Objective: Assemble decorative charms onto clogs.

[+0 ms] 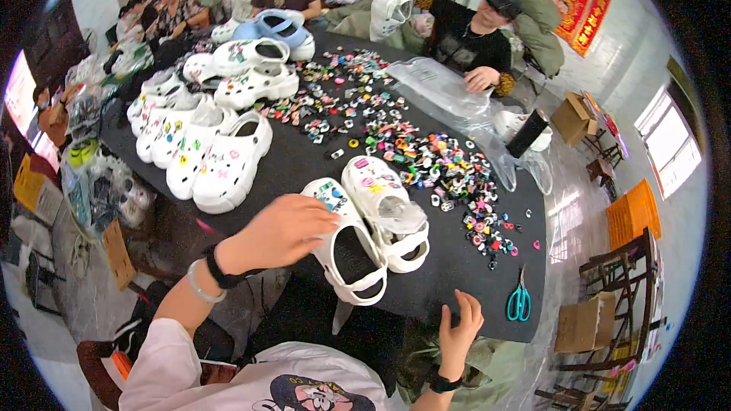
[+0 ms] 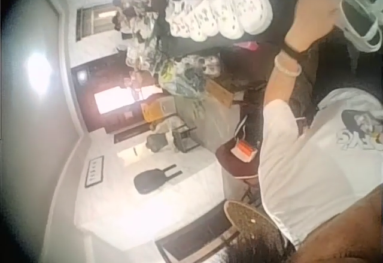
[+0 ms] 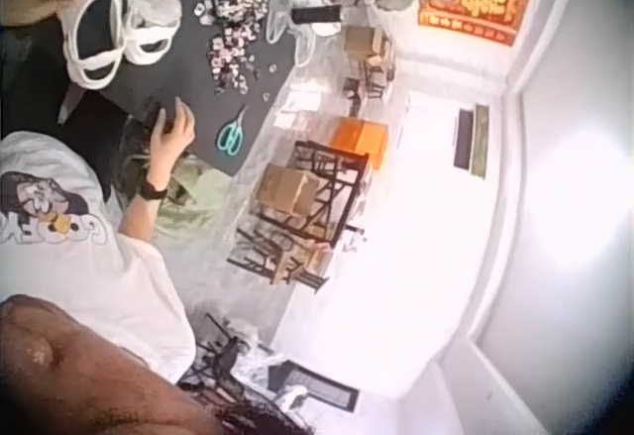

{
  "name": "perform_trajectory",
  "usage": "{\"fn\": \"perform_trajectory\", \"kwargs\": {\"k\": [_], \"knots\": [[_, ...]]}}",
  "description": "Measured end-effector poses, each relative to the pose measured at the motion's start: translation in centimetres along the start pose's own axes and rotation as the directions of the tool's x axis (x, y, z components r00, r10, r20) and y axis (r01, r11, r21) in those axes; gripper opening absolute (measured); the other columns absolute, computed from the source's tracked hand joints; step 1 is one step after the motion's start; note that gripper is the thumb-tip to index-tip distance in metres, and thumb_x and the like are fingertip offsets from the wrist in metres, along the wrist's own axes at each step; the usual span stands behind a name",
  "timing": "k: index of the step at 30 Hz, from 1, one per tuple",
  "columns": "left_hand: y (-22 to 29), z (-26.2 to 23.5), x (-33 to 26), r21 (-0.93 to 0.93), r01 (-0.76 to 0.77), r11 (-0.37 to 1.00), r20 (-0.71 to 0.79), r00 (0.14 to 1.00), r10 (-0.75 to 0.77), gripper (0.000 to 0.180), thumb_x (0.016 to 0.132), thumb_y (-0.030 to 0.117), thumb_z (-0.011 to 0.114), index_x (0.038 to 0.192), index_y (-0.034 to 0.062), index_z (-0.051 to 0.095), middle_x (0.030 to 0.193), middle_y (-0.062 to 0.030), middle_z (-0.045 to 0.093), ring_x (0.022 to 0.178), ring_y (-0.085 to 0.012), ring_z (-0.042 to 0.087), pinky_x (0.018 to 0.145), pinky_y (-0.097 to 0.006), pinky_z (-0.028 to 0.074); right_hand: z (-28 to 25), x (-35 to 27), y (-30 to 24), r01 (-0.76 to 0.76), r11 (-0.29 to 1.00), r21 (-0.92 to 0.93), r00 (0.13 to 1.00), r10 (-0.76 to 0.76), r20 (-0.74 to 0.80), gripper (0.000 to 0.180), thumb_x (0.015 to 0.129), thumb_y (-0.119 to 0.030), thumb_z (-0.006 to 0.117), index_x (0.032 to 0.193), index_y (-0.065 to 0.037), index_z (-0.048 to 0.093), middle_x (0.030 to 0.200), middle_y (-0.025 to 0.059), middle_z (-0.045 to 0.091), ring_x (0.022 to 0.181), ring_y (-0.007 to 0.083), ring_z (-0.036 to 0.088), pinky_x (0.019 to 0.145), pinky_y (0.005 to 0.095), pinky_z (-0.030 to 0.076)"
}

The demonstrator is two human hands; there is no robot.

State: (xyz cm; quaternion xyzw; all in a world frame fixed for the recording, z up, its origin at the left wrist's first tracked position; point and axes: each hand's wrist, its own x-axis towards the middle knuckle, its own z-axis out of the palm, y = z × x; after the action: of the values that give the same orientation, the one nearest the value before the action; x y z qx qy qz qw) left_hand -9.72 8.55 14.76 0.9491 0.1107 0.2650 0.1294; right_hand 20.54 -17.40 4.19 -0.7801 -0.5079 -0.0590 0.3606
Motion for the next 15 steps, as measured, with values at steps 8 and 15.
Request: {"fn": "perform_trajectory", "kwargs": {"k": [8,15], "knots": [[-1.8,4.1,8.2,0.288,-0.399,0.871,0.495,0.840,0.222,0.023,0.072,0.015,0.066,0.094,0.0155,0.071,0.126,-0.0025,0.058,0.117,-0.0219,0.051,0.103,-0.044,0.033,-1.6,-3.0,-0.3,-0.107,0.994,0.029,0.993,0.106,0.044,0.036,0.083,-0.006,0.070,0.118,-0.009,0.062,0.115,0.0095,0.059,0.106,0.0293,0.054,0.092,0.0406,0.037],[-3.1,6.8,10.6,0.353,-0.592,0.725,0.569,0.751,0.336,0.007,0.066,0.019,0.066,0.067,0.0181,0.073,0.088,0.0026,0.064,0.098,-0.0190,0.052,0.093,-0.035,0.037,-1.9,-5.3,0.0,-0.141,0.990,0.023,0.989,0.140,0.035,0.035,0.081,-0.006,0.070,0.115,-0.007,0.063,0.113,0.0104,0.060,0.105,0.0291,0.054,0.092,0.0403,0.037]]}}
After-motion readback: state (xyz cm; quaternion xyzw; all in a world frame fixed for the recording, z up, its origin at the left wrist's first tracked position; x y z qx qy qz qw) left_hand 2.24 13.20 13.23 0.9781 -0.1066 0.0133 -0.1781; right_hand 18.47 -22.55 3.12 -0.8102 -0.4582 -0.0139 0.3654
